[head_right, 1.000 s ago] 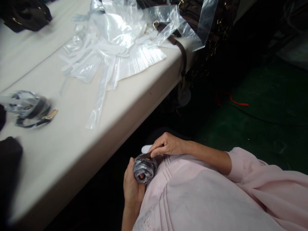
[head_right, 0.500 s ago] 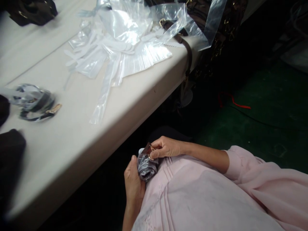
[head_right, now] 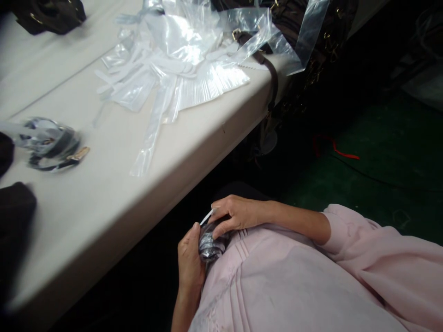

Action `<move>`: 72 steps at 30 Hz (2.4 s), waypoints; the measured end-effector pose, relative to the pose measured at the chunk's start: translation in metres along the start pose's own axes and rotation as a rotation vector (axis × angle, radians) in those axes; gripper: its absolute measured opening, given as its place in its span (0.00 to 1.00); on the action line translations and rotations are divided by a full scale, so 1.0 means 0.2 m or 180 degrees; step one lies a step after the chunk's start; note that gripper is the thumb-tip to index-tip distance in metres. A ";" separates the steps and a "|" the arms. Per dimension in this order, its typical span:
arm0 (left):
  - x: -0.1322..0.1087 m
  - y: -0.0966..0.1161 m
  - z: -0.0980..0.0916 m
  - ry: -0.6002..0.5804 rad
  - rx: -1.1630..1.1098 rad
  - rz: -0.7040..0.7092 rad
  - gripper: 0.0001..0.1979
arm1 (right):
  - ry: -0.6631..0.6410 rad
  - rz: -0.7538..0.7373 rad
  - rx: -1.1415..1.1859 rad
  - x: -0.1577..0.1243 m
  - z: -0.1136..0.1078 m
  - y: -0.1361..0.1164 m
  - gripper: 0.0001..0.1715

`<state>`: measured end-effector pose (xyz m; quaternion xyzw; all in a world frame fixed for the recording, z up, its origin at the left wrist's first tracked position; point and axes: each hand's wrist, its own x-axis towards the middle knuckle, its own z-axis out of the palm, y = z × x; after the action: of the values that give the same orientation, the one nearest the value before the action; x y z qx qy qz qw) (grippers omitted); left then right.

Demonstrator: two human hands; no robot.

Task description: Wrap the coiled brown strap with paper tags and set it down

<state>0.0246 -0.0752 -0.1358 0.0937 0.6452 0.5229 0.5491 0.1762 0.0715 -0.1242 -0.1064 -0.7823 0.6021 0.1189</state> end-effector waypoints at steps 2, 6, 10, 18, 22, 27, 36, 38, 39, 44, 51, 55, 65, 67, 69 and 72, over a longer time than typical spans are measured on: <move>-0.01 -0.01 0.01 0.0232 -0.0132 -0.0004 0.18 | 0.0029 0.0115 -0.0016 -0.01 0.04 0.00 0.20; 0.01 -0.05 0.05 0.0822 -0.0421 -0.0013 0.18 | 0.0384 0.0550 0.0181 -0.04 0.15 0.03 0.21; 0.05 -0.06 0.06 0.1165 -0.0728 -0.0256 0.17 | 0.0735 0.1103 0.0585 -0.05 0.23 0.04 0.19; 0.04 -0.07 0.04 0.0858 -0.0764 -0.0131 0.18 | 0.0999 0.1484 0.1143 -0.05 0.23 0.05 0.19; -0.01 -0.09 -0.02 -0.0124 -0.0581 0.0041 0.25 | 0.0718 0.1948 0.2054 -0.06 0.20 0.09 0.26; -0.04 -0.07 -0.09 -0.0574 -0.0282 -0.0104 0.36 | 0.0543 0.1959 0.2277 -0.07 0.19 0.10 0.29; -0.05 -0.09 -0.10 -0.0102 0.0547 0.0257 0.25 | 0.1175 0.2100 0.2259 -0.08 0.24 0.08 0.30; -0.05 -0.10 -0.10 0.0038 0.0586 0.0295 0.24 | 0.1215 0.2178 0.2321 -0.09 0.25 0.07 0.30; -0.05 -0.10 -0.10 0.0115 0.0589 0.0307 0.24 | 0.1192 0.2211 0.2320 -0.09 0.25 0.07 0.30; -0.02 -0.13 -0.07 0.0537 0.0156 0.0431 0.26 | 0.0816 0.2390 0.2136 -0.04 0.24 0.05 0.27; 0.07 0.02 -0.03 0.0900 0.0442 0.1244 0.23 | 0.1289 0.1896 0.2355 0.08 0.25 0.00 0.29; 0.13 0.05 -0.06 0.0803 0.0478 0.1320 0.22 | 0.1358 0.1635 0.1991 0.08 0.27 0.01 0.34; 0.18 0.05 0.01 0.0525 -0.0476 0.0932 0.21 | 0.1270 0.1268 0.3260 0.11 0.27 0.08 0.30; 0.18 0.05 0.02 0.0453 -0.0660 0.0727 0.21 | 0.1217 0.1285 0.3472 0.11 0.26 0.08 0.31; 0.18 0.05 0.03 0.0414 -0.0786 0.0539 0.20 | 0.1139 0.1313 0.3635 0.11 0.25 0.09 0.31; 0.18 0.04 0.04 0.0340 -0.0864 0.0412 0.19 | 0.0997 0.1303 0.3740 0.10 0.23 0.11 0.33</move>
<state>0.0142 -0.0425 -0.1501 0.0321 0.5895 0.6438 0.4867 0.1436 0.0401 -0.1563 -0.2574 -0.2592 0.9182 0.1529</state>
